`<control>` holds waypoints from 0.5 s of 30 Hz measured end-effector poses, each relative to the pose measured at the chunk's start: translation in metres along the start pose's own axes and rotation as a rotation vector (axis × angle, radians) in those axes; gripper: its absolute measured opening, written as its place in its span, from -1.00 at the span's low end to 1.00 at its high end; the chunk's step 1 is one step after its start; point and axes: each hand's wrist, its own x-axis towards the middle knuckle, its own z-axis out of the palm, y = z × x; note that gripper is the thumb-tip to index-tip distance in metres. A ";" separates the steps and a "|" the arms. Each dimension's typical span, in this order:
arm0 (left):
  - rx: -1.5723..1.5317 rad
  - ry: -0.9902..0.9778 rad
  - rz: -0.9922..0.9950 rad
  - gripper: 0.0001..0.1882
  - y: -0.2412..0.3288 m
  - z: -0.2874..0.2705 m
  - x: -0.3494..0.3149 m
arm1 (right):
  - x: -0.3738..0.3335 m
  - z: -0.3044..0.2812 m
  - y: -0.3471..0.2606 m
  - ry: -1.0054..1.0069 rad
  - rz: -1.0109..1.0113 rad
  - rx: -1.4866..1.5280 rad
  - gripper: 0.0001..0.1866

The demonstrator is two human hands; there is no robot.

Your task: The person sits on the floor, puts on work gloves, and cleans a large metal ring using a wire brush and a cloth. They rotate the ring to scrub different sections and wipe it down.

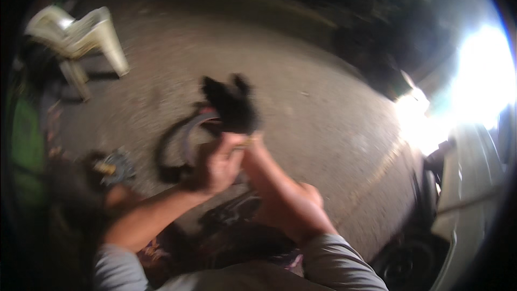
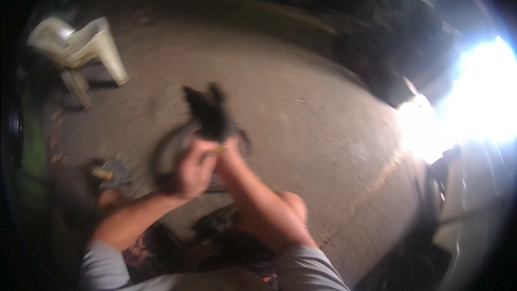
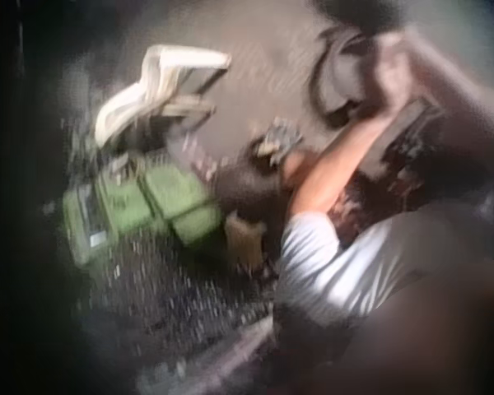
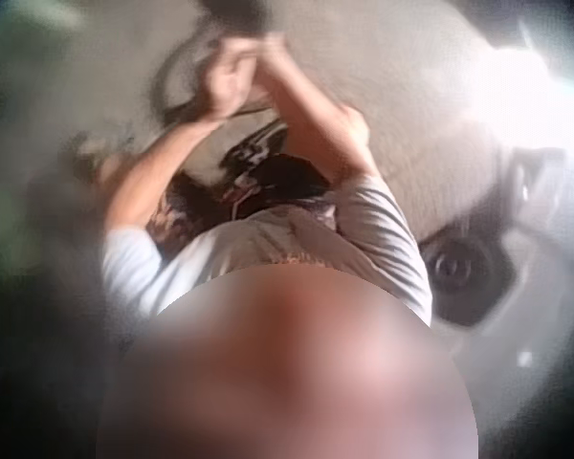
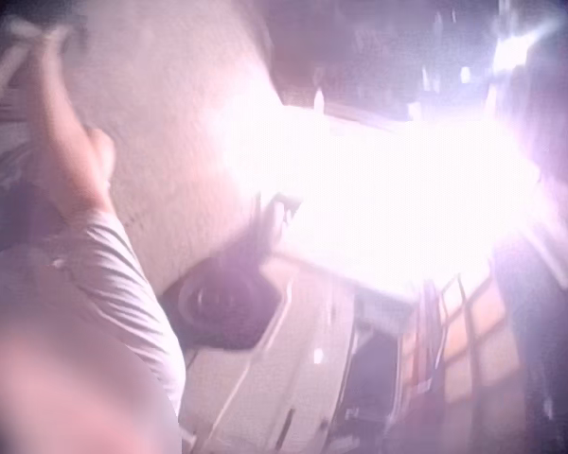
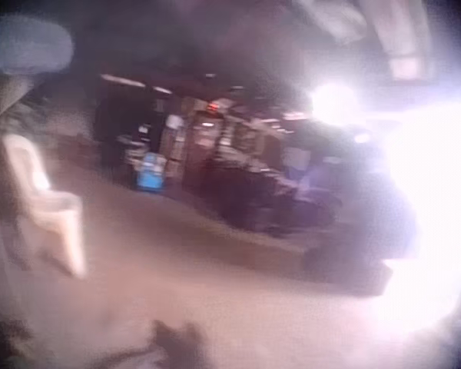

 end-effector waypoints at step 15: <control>-0.022 0.016 0.172 -0.73 -0.009 -0.004 -0.001 | 0.009 0.027 0.002 0.528 0.384 0.997 -0.35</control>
